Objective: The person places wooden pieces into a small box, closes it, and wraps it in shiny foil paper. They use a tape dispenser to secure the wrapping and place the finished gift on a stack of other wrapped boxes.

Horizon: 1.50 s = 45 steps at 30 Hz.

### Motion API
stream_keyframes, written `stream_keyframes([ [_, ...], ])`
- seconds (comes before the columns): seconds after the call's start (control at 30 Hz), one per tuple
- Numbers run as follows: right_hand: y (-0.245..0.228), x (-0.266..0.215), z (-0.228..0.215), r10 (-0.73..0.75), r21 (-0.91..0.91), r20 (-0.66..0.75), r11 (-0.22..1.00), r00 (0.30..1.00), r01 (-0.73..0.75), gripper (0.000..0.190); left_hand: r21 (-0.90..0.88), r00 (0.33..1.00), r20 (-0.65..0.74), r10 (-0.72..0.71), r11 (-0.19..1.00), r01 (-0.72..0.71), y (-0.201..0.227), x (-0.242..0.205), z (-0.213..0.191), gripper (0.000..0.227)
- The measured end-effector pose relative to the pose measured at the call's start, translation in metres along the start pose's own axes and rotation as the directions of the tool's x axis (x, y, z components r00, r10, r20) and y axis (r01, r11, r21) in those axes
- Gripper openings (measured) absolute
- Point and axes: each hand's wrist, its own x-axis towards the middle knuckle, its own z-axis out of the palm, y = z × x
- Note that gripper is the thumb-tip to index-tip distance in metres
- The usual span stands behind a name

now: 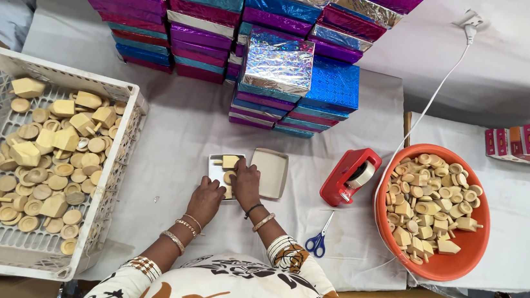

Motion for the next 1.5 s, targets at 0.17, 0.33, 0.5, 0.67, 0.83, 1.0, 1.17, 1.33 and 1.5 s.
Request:
stream_keyframes([
  [0.17, -0.006, -0.004, -0.006, -0.073, -0.118, -0.032, 0.991, 0.997, 0.068, 0.033, -0.002, 1.0, -0.002, -0.005, 1.0, 0.005, 0.003, -0.001, -0.005, 0.009],
  [0.33, -0.001, -0.009, -0.013, -0.099, -0.135, -0.036, 0.986, 0.994, 0.094, 0.029, -0.025, 0.999, 0.021, -0.026, 0.999, 0.027, 0.006, -0.002, -0.008, 0.009],
  [0.5, 0.015, -0.022, -0.05, -0.125, 0.053, -0.233, 0.989, 0.965, 0.14, 0.021, -0.036, 1.0, -0.004, -0.023, 0.999, 0.023, 0.005, -0.004, -0.006, 0.009],
  [0.67, 0.035, -0.056, -0.086, -0.225, -0.022, -0.237, 0.974, 0.945, 0.227, 0.03, -0.103, 0.999, -0.03, -0.032, 0.994, 0.028, 0.002, -0.005, -0.012, 0.014],
  [0.83, 0.071, -0.087, -0.079, -0.177, -0.14, -0.132, 0.977, 0.975, 0.159, 0.016, -0.23, 0.989, -0.123, -0.082, 0.972, 0.052, 0.002, -0.007, -0.025, 0.023],
  [1.0, 0.051, -0.097, -0.098, 0.055, 0.229, -0.282, 0.973, 0.958, 0.011, 0.009, -0.521, 0.94, 0.028, -0.34, 0.798, 0.304, 0.007, 0.0, -0.042, 0.021],
  [1.17, 0.018, -0.093, -0.084, 0.091, 0.892, -0.13, 0.445, 0.987, 0.076, 0.018, -0.89, 0.959, 0.153, -0.237, 0.39, 0.238, 0.004, 0.016, -0.037, 0.048],
  [1.33, -0.022, -0.093, -0.064, 0.069, 0.977, 0.195, 0.073, 0.978, -0.199, 0.039, -0.955, 0.945, 0.287, -0.159, -0.118, 0.27, -0.004, 0.021, -0.027, 0.069],
  [1.5, -0.006, -0.083, -0.046, 0.216, 0.952, 0.28, 0.064, 0.935, -0.3, 0.048, -0.935, 0.939, 0.167, -0.3, 0.254, 0.247, -0.042, 0.014, 0.002, 0.071],
])
